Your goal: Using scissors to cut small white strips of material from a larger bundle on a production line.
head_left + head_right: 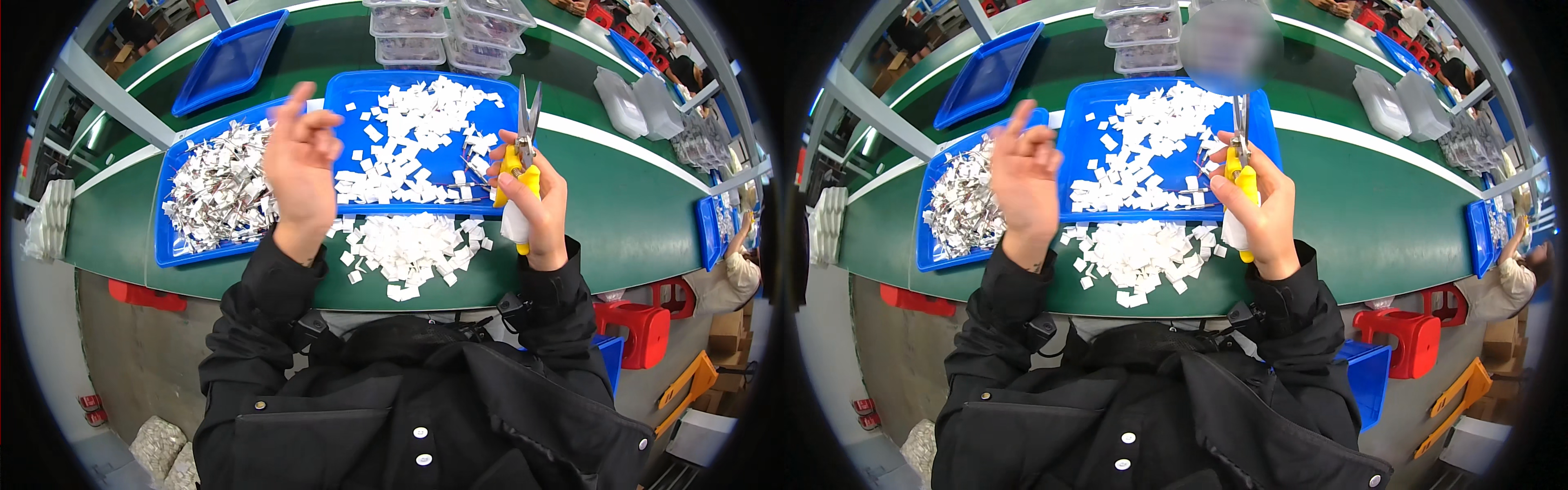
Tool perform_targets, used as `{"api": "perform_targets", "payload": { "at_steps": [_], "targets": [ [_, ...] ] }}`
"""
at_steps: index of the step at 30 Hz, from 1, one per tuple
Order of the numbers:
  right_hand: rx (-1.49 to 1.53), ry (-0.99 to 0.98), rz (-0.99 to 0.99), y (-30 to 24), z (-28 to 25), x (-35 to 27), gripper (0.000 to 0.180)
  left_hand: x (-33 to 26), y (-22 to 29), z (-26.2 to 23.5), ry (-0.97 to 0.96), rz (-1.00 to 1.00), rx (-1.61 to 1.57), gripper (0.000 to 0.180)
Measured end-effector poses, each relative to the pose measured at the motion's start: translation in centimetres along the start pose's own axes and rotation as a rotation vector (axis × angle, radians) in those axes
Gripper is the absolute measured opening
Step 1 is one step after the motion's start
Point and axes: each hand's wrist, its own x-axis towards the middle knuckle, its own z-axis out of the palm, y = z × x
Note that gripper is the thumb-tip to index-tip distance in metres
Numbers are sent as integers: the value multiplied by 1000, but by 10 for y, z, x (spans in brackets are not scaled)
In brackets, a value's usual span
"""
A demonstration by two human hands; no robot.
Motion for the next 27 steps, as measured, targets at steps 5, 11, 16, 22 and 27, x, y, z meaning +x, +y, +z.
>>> {"api": "perform_targets", "payload": {
  "at_steps": [5, 11, 16, 22, 27],
  "targets": [
    [27, 34, -16, 5, -1, 2, 47, -1, -41, 26, -450, 179, 970, 14],
    [13, -24, 84, -1, -2, 4, 58, -5, -72, 32, -778, 390, 1576, 11],
    [461, -199, 240, -1, -13, 4, 57, -7, -55, 29, -618, 563, 1352, 6],
    [380, -380, 371, -1, -5, 0, 61, -17, -32, 25, -511, 920, 1277, 20],
    [381, -340, 397, 2, -3, 2, 63, -23, -33, 24, -679, 1046, 1253, 27]
  ]
}}
